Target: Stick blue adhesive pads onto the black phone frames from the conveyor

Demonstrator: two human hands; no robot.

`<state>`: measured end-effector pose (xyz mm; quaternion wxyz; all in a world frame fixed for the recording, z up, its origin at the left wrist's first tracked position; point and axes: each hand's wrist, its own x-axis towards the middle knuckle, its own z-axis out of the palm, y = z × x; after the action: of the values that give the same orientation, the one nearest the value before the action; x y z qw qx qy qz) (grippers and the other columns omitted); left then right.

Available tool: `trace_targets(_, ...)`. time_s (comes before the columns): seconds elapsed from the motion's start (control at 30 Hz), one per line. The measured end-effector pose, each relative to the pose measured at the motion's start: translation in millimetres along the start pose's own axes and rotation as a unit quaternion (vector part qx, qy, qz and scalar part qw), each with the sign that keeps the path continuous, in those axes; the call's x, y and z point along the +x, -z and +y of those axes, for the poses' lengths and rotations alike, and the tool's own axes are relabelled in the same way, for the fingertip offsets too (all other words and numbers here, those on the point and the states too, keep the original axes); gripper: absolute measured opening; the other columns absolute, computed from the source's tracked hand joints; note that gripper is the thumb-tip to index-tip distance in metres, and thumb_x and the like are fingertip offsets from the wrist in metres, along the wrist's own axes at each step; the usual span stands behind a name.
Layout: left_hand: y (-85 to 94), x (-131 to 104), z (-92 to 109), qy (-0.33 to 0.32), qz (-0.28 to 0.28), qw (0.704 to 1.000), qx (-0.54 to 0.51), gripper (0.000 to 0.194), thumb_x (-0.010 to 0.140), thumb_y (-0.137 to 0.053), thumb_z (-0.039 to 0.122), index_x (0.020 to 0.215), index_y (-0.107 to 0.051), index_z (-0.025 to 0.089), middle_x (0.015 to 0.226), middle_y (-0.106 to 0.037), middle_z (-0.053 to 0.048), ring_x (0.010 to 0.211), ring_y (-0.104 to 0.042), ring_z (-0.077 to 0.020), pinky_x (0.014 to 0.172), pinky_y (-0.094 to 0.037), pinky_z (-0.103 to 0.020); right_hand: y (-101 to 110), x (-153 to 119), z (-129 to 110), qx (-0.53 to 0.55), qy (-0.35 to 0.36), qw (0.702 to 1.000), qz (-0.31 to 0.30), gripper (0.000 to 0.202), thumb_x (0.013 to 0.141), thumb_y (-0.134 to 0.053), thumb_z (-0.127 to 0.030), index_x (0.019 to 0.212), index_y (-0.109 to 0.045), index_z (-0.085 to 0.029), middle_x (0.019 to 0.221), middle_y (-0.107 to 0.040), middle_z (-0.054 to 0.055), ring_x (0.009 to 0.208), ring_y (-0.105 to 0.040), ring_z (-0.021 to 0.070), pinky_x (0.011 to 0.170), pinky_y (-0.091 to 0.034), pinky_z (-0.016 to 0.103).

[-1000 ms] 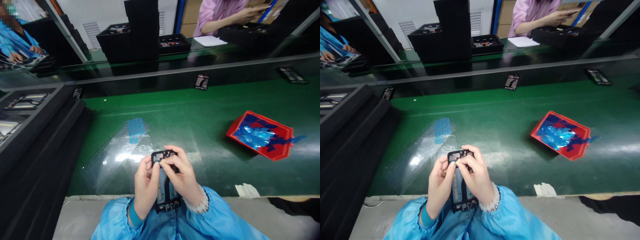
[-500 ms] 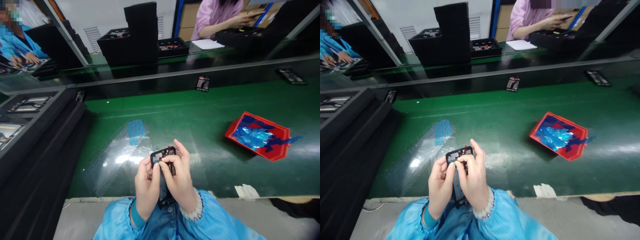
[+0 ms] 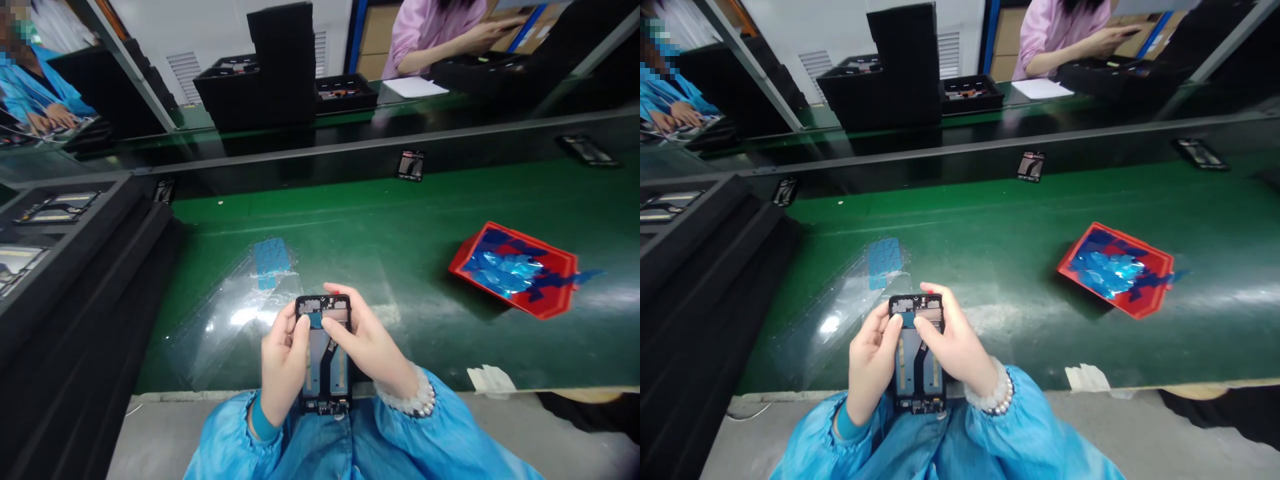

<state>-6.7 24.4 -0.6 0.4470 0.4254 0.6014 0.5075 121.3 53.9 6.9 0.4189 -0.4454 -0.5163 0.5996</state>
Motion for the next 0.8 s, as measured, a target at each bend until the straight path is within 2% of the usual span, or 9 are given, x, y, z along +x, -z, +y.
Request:
trace_targets(0.07,1.7,1.3,1.7,-0.003,-0.008,1.0,0.003,0.027,0.086,-0.053,0.033,0.109,-0.06,0.02,0.106,-0.07,-0.005,0.097,-0.066,-0.0187,0.081,-0.052,-0.026,-0.1,-0.8,-1.0,-0.035,0.021,0.999,-0.003,0.053,0.078,-0.054,-0.022,0.127,-0.034,-0.022,0.11,-0.055,0.006,0.091,-0.061,0.0161,0.083,-0.05,0.031)
trace_targets(0.13,2.8,0.7,1.4,-0.018,-0.005,0.999,0.03,0.027,0.086,-0.053,0.032,0.109,-0.06,0.02,0.107,-0.07,-0.004,0.098,-0.066,-0.0184,0.082,-0.051,-0.025,1.0,-0.3,-2.4,-0.09,0.049,0.995,0.01,0.054,0.077,-0.054,-0.019,0.127,-0.034,-0.022,0.113,-0.052,0.007,0.093,-0.059,0.0163,0.086,-0.048,0.032)
trace_targets(0.27,4.5,-2.0,-4.4,-0.07,-0.009,0.992,0.109,0.026,0.086,-0.053,0.029,0.11,-0.06,0.023,0.103,-0.071,-0.002,0.094,-0.066,-0.0166,0.081,-0.051,-0.024,6.5,1.8,-5.8,-0.221,0.113,0.969,-0.001,0.032,0.075,-0.053,-0.013,0.105,-0.045,-0.02,0.104,-0.049,0.005,0.097,-0.053,0.0173,0.084,-0.046,0.032)
trace_targets(0.37,5.6,-2.8,-7.9,-0.09,-0.019,0.986,0.138,0.026,0.087,-0.052,0.028,0.111,-0.06,0.024,0.104,-0.071,-0.002,0.095,-0.066,-0.0166,0.082,-0.051,-0.024,11.1,3.4,-7.5,-0.266,0.127,0.955,-0.034,0.026,0.074,-0.052,-0.01,0.097,-0.044,-0.019,0.098,-0.046,0.004,0.091,-0.051,0.0158,0.081,-0.045,0.03)
trace_targets(0.5,6.3,-2.6,-6.7,-0.102,-0.017,0.982,0.157,0.027,0.087,-0.05,0.026,0.112,-0.06,0.024,0.105,-0.07,-0.002,0.094,-0.066,-0.0172,0.081,-0.051,-0.024,11.7,6.0,-6.9,-0.26,0.126,0.956,-0.043,0.022,0.074,-0.052,-0.011,0.092,-0.043,-0.02,0.092,-0.045,0.002,0.086,-0.049,0.0152,0.077,-0.044,0.029)
trace_targets(0.7,5.0,1.3,0.0,-0.134,-0.015,0.969,0.207,0.026,0.089,-0.047,0.024,0.111,-0.061,0.024,0.101,-0.071,-0.002,0.089,-0.068,-0.0168,0.077,-0.05,-0.023,2.5,6.6,-2.6,-0.209,0.099,0.973,0.02,0.014,0.077,-0.055,-0.018,0.087,-0.045,-0.02,0.084,-0.047,0.0,0.076,-0.049,0.0141,0.069,-0.043,0.027)
trace_targets(0.8,6.3,4.6,3.2,-0.109,-0.028,0.974,0.198,0.029,0.089,-0.046,0.026,0.114,-0.061,0.023,0.104,-0.071,-0.003,0.092,-0.067,-0.0185,0.078,-0.051,-0.025,2.9,6.0,-0.8,-0.192,0.11,0.975,0.028,0.009,0.08,-0.052,-0.02,0.087,-0.047,-0.02,0.085,-0.048,0.001,0.078,-0.05,0.0144,0.071,-0.043,0.028)
